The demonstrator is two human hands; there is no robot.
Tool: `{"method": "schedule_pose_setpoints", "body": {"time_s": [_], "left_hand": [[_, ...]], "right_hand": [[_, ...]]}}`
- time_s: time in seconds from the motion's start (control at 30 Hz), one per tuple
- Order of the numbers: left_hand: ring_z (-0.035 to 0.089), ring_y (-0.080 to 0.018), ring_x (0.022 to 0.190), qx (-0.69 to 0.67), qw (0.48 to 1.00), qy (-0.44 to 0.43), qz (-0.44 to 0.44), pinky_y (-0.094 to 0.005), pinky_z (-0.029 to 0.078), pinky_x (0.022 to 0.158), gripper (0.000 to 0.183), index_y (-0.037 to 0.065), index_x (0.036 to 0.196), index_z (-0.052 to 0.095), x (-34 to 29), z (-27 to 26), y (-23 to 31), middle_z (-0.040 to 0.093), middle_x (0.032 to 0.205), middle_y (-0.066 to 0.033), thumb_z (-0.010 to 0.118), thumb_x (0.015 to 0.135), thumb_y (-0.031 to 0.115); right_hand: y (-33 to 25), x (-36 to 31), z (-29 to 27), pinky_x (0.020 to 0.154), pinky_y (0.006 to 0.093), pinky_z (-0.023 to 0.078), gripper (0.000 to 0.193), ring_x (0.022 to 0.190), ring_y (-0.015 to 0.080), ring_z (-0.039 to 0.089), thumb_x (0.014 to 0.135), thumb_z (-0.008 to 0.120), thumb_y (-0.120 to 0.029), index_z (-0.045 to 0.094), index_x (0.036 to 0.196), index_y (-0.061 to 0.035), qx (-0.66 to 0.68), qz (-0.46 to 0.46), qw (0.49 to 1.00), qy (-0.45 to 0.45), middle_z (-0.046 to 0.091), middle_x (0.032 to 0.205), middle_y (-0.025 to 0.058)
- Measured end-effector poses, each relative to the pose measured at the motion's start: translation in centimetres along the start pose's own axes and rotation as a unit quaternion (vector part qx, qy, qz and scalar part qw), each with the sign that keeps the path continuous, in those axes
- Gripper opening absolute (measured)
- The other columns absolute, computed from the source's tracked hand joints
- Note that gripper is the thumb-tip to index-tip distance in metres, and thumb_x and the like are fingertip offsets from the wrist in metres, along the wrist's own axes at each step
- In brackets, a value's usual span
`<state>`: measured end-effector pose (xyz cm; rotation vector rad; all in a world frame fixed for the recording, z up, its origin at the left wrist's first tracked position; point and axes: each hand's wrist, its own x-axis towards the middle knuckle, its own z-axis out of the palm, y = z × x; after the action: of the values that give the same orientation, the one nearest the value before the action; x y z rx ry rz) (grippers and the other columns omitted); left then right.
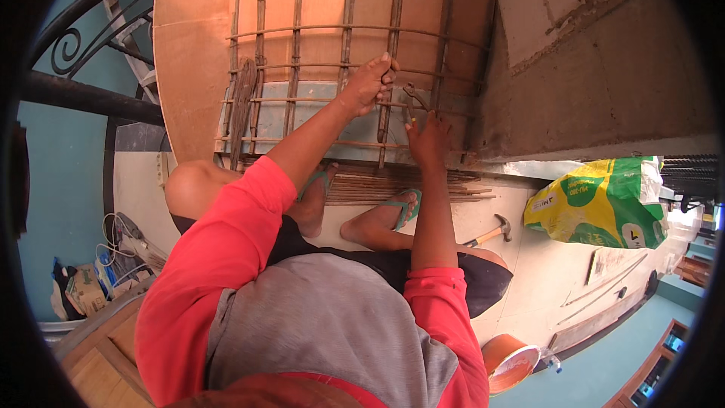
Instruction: The person ties metal rebar rods together using wire and pliers to form a grid structure on a wooden surface. They repeatedly wrap wire around intersections and twist it to secure the rods in place.
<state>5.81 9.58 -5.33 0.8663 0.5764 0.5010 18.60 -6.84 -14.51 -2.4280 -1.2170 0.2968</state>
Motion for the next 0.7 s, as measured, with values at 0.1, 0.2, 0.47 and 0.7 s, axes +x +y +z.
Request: {"method": "schedule_pose_setpoints", "body": {"time_s": [0.1,0.2,0.47,0.7], "left_hand": [[0.036,-0.0044,0.055,-0.076,0.995,0.011,0.059,-0.0209,0.030,0.047,0.032,0.013,0.100,0.055,-2.6,0.7,1.3,0.040,0.068,0.0068,0.045,0.111,0.042],[0.036,-0.0047,0.055,-0.107,0.987,0.031,0.115,-0.0209,0.030,0.046,0.032,0.013,0.100,0.055,-4.7,2.0,2.4,0.039,0.068,0.0069,0.045,0.112,0.041],[0.030,-0.0061,0.051,-0.196,0.959,0.059,0.196,-0.0241,0.023,0.043,0.032,0.013,0.098,0.052,-11.1,3.2,6.0,0.036,0.065,0.0070,0.042,0.112,0.041],[0.026,-0.0054,0.051,-0.167,0.935,0.074,0.303,-0.0236,0.021,0.043,0.029,0.013,0.099,0.053,-15.5,2.1,8.9,0.033,0.067,0.0068,0.042,0.113,0.037]], "right_hand": [[-4.7,-0.4,-3.9,0.099,0.0453,0.050,0.054,0.112,0.0341,0.065,0.106,0.054,-0.039,0.054,0.145,-0.0020,0.323,0.058,0.935,-0.137,0.067,0.116,0.0226],[-11.7,-3.6,-9.7,0.087,0.0388,0.052,0.043,0.096,0.0245,0.066,0.108,0.052,-0.034,0.062,0.132,-0.0009,0.472,0.024,0.860,-0.190,0.070,0.098,0.0146],[-15.8,-11.5,-9.6,0.064,0.0314,0.042,0.034,0.068,0.0107,0.049,0.109,0.054,-0.032,0.066,0.099,-0.0014,0.403,-0.130,0.906,-0.007,0.056,0.073,0.0021],[-18.1,-15.3,-9.6,0.054,0.0254,0.029,0.033,0.060,0.0040,0.035,0.109,0.055,-0.033,0.064,0.092,-0.0054,0.483,-0.058,0.872,-0.047,0.042,0.065,-0.0070]]}}
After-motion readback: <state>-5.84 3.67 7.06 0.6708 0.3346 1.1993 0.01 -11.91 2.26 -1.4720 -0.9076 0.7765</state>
